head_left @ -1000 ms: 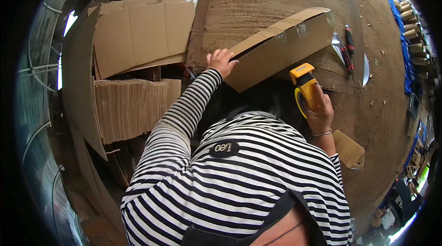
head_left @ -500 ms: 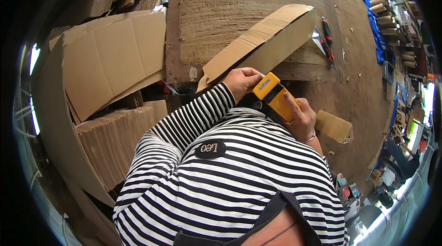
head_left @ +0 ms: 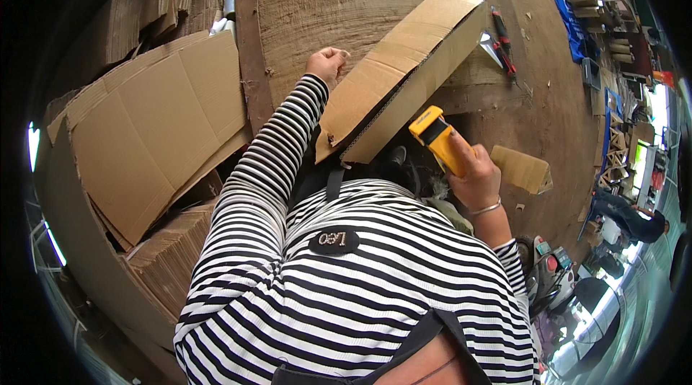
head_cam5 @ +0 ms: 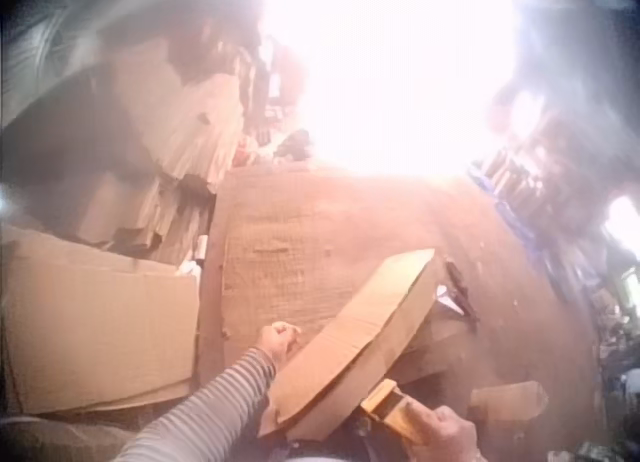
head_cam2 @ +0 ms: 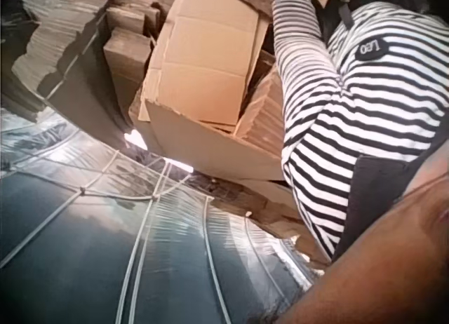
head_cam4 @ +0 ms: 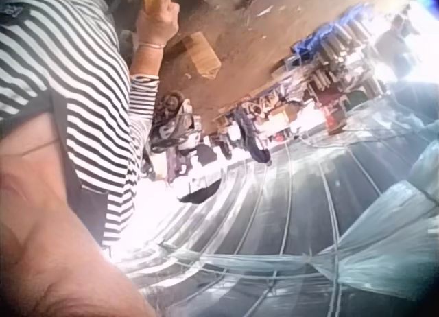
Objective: The person folds a flat cardboard sheet into a box shape on a wooden workbench, secures the seams with yellow packing tape using a handheld dispenser, and trims excess tape with a utility knife. The finished box is held up for a brief inspection.
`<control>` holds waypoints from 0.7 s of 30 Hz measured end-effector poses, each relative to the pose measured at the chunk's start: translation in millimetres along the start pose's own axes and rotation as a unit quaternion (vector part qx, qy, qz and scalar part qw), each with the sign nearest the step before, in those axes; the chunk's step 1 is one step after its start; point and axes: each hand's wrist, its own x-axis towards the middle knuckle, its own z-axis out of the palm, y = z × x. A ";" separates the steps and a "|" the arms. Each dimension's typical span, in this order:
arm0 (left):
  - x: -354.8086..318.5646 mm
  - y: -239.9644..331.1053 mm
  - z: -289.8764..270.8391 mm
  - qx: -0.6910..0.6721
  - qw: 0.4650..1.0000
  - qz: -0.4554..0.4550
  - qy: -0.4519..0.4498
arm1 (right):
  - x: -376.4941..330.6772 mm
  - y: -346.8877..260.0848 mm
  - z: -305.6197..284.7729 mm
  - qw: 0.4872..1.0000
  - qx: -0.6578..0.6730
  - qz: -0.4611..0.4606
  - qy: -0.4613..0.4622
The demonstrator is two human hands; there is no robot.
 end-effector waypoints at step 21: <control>41.6 -82.0 33.2 0.246 0.965 -0.025 0.090 | 24.4 34.2 84.8 0.997 0.070 -0.017 -0.009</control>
